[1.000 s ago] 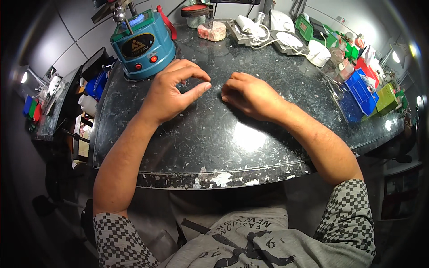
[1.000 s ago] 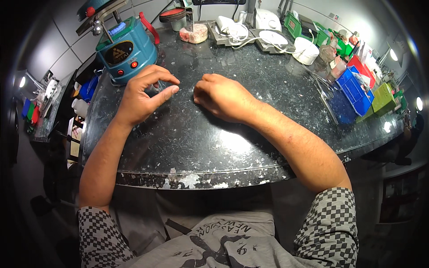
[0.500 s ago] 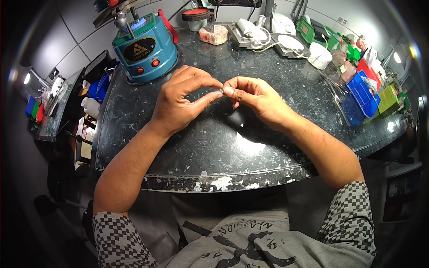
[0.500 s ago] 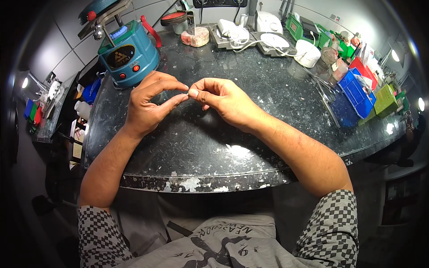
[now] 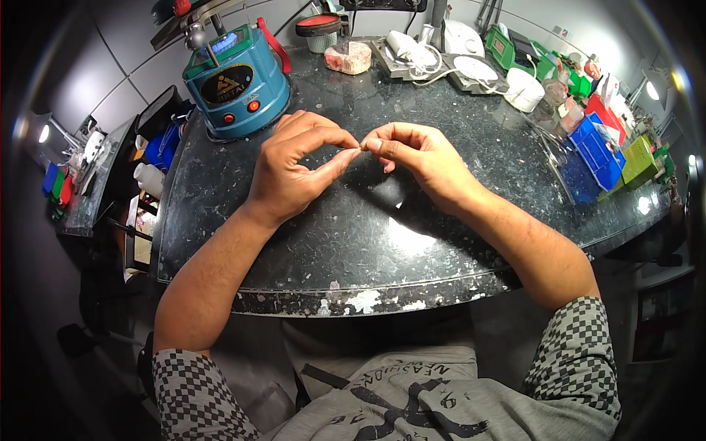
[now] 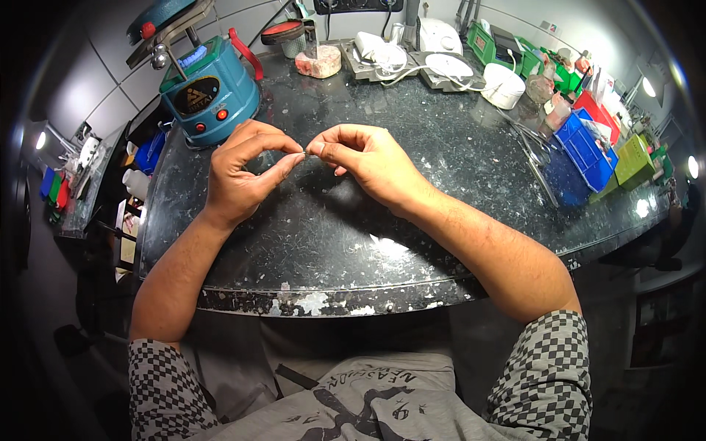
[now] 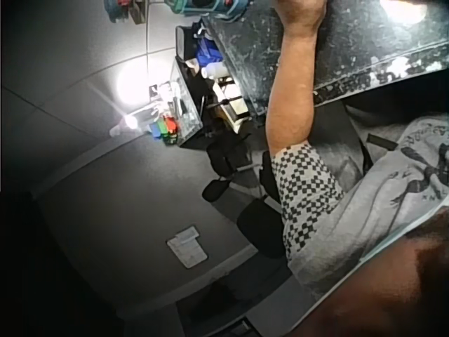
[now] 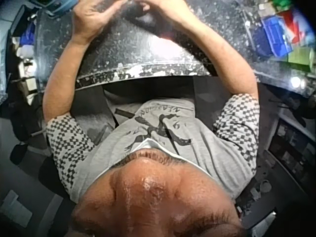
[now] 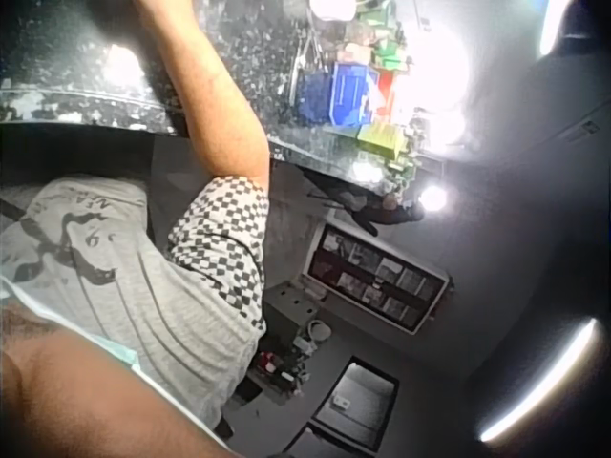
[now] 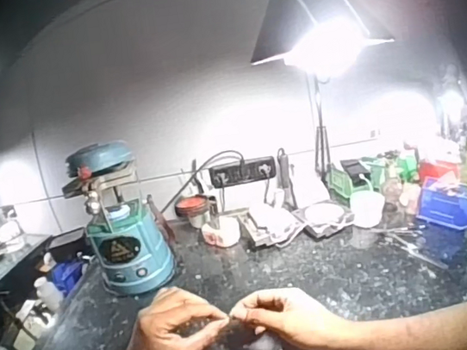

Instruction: The person operates a dental drilling machine by turning the power switches, adjusting the speed dial, and checking the small drill bit or component at the top of the machine.

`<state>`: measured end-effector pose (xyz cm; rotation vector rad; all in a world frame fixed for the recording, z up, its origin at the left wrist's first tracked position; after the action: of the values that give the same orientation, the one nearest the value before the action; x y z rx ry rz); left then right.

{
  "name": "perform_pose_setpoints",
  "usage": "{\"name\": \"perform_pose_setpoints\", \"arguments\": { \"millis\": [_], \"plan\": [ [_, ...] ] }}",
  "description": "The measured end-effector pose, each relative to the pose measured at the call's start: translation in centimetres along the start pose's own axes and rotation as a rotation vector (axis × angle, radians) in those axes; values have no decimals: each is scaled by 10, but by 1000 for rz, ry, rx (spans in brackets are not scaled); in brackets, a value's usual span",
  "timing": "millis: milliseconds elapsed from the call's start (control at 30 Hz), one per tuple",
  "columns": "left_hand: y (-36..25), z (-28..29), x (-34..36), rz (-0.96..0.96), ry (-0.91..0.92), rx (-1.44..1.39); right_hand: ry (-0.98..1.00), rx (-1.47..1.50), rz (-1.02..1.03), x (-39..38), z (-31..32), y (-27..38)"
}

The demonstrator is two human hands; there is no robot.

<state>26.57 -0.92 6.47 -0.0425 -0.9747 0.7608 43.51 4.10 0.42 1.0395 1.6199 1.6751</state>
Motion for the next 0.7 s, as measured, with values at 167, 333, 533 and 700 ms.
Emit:
{"name": "perform_pose_setpoints", "arguments": {
  "millis": [167, 333, 533, 700],
  "plan": [
    [-13, 5, 0, -126, -28, 90, 21, 163, -98, -3, 1, -1],
    [-16, 5, -1, -166, -21, 106, 14, 161, -138, -5, -1, 0],
    [-19, 10, 0, -198, 1, 70, 48, 162, -184, -7, -3, -1],
    [-18, 12, 1, -255, -6, 37, 56, 143, -163, -9, -2, 4]
  ]
}}
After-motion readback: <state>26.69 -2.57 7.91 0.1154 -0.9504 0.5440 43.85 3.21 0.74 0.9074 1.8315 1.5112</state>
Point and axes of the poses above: each hand's wrist, its own x-axis towards the middle knuckle, its own z-axis out of the back of the hand, y = z × x, the point moved 6 cm from there along x, towards the middle knuckle, and after that the axes turned 1 degree about -y, right-handed, at the moved point
